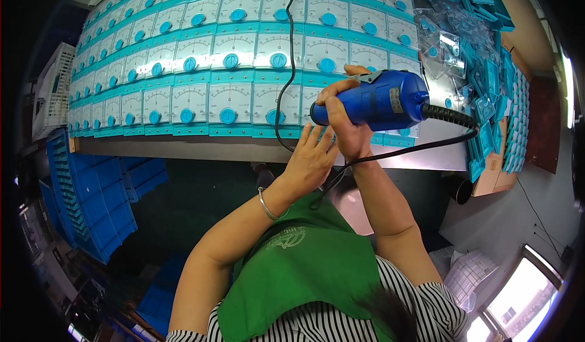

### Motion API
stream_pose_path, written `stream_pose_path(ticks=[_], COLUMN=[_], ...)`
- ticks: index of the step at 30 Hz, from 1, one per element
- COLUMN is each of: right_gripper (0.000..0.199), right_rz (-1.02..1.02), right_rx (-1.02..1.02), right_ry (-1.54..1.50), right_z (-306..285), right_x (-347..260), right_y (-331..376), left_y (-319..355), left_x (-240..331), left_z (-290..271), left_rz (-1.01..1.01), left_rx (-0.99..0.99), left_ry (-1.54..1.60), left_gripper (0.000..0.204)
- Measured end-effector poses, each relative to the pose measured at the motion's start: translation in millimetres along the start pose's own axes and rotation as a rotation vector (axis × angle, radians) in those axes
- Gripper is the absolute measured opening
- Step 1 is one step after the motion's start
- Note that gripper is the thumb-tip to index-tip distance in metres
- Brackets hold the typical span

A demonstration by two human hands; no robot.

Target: The recorder is assembling analog meter panels by placing small internal components and then using an electric screwdriver to secure them.

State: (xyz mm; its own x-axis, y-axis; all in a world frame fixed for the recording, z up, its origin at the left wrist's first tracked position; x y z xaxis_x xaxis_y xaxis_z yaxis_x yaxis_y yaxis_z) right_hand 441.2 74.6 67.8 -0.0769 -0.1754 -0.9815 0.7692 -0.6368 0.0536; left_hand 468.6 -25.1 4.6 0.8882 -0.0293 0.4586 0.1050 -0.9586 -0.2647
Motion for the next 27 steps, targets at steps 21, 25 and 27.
stream_pose_path(ticks=[21, 25, 27], right_gripper=[0.013, 0.044, 0.050], right_rz=[0.025, 0.051, -0.008], right_rx=[-0.021, -0.046, -0.016], right_ry=[-0.058, 0.016, 0.071], right_z=[6.6, 13.0, 10.2], right_x=[25.7, 16.2, 3.4], right_y=[3.8, -2.2, -7.4], left_y=[-3.0, 1.1, 2.0], left_x=[-26.4, -7.7, -4.7], left_z=[3.2, -4.9, -18.0], left_rz=[-0.200, -0.016, 0.014], left_rx=[0.386, 0.025, 0.054], left_ry=[0.891, 0.140, 0.146], left_gripper=[0.046, 0.041, 0.043])
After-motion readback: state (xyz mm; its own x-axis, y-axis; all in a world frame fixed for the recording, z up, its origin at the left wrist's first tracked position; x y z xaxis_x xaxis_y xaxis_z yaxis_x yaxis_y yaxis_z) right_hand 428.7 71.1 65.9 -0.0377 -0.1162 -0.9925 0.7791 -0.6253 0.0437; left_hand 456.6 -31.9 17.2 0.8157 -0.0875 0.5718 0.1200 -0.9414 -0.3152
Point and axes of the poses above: each hand's wrist, its own y-axis away from the middle knuckle, its own z-axis out of the palm, x = y × z, the point moved 7 cm from there along -y, towards the middle knuckle, and after that the axes turned 11 degrees about z, right-handed, at the moved point
